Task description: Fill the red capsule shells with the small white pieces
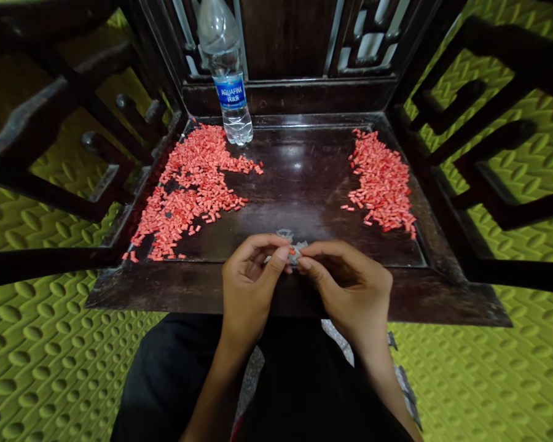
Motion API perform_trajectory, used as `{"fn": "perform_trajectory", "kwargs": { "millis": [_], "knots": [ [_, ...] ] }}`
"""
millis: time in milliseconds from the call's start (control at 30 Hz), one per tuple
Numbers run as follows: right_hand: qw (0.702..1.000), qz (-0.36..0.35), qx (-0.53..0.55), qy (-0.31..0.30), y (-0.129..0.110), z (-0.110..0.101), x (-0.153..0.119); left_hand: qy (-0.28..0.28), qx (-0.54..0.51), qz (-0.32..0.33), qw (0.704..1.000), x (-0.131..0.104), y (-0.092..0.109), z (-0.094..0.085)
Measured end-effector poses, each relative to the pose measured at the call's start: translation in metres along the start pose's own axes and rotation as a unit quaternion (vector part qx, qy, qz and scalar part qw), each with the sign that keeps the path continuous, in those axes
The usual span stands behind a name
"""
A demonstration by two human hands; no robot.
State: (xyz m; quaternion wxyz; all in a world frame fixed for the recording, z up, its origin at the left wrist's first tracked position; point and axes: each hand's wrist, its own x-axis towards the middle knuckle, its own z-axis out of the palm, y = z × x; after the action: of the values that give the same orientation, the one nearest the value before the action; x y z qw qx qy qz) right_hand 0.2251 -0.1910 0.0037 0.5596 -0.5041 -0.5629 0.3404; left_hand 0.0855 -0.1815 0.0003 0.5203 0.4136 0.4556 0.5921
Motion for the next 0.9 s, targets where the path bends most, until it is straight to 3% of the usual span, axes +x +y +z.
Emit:
{"fn": "perform_trajectory", "kwargs": {
  "millis": [667, 900],
  "knots": [
    [1.000, -0.017, 0.008, 0.007, -0.0016, -0.0013, -0.0028, -0.027, -0.023, -0.010, 0.999, 0.0008, 0.0028, 0.0020],
    [1.000, -0.023, 0.016, 0.012, -0.0022, -0.0014, -0.0037, -0.043, -0.058, -0.044, 0.996, 0.0018, 0.0020, -0.0015]
  ]
}}
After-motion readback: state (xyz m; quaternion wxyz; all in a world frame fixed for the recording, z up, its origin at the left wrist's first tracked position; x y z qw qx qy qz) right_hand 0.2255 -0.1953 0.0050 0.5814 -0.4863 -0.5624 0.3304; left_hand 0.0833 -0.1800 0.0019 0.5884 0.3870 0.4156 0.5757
